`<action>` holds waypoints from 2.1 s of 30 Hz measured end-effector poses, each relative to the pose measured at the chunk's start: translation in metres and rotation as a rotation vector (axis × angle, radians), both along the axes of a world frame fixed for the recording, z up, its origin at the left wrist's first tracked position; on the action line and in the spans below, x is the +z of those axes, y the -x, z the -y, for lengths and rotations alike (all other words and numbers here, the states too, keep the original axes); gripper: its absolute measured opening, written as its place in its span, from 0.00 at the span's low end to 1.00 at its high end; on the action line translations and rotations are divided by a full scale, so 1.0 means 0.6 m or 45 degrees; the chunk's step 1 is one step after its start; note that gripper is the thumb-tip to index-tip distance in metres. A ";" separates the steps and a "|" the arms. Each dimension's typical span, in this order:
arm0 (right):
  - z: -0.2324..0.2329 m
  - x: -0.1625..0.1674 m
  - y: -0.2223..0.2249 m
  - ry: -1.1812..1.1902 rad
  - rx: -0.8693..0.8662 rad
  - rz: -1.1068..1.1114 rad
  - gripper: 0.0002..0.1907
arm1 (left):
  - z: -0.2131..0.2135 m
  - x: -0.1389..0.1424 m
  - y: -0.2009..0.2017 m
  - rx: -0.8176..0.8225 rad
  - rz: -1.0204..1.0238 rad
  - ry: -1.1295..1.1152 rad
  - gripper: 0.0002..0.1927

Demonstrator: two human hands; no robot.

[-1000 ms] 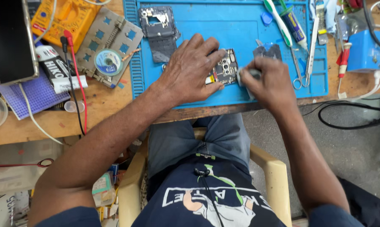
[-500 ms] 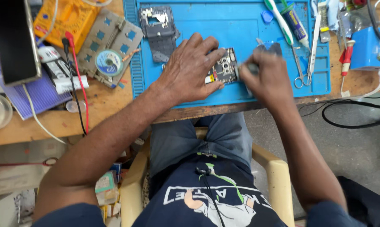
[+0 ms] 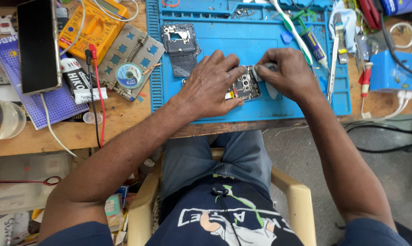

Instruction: The person cleans the interior of a disassembled smartphone with a cloth and uses tweezers to adjust small components on the motherboard. The device remains open on a blue work mat throughout the clip.

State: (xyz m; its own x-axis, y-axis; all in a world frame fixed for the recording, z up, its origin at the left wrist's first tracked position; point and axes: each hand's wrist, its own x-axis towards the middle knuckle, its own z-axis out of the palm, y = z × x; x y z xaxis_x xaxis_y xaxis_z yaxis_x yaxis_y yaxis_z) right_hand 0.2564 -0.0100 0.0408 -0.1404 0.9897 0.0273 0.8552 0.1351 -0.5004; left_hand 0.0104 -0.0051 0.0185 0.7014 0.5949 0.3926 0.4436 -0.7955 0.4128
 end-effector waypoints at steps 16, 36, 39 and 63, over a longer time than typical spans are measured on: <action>0.133 0.035 -0.045 -0.341 -0.330 -0.716 0.05 | -0.062 0.008 -0.026 0.025 0.037 0.227 0.10; 0.178 -0.047 -0.026 -0.522 -0.394 -0.714 0.05 | -0.137 0.037 -0.107 -0.561 -0.387 -0.652 0.01; 0.178 -0.049 -0.028 -0.543 -0.368 -0.692 0.05 | -0.138 0.041 -0.106 -0.584 -0.502 -0.691 0.01; 0.129 -0.003 -0.016 -0.508 -0.207 -0.375 0.07 | -0.059 0.043 0.011 0.085 -0.172 -0.145 0.27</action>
State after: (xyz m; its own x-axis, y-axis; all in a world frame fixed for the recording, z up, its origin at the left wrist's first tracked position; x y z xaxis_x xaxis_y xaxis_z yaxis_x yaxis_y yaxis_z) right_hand 0.2658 -0.0875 0.0392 0.0850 0.9025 0.4223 0.7116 0.2417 -0.6597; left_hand 0.0038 0.0304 0.0444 0.7128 0.5989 0.3650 0.5420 -0.8007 0.2552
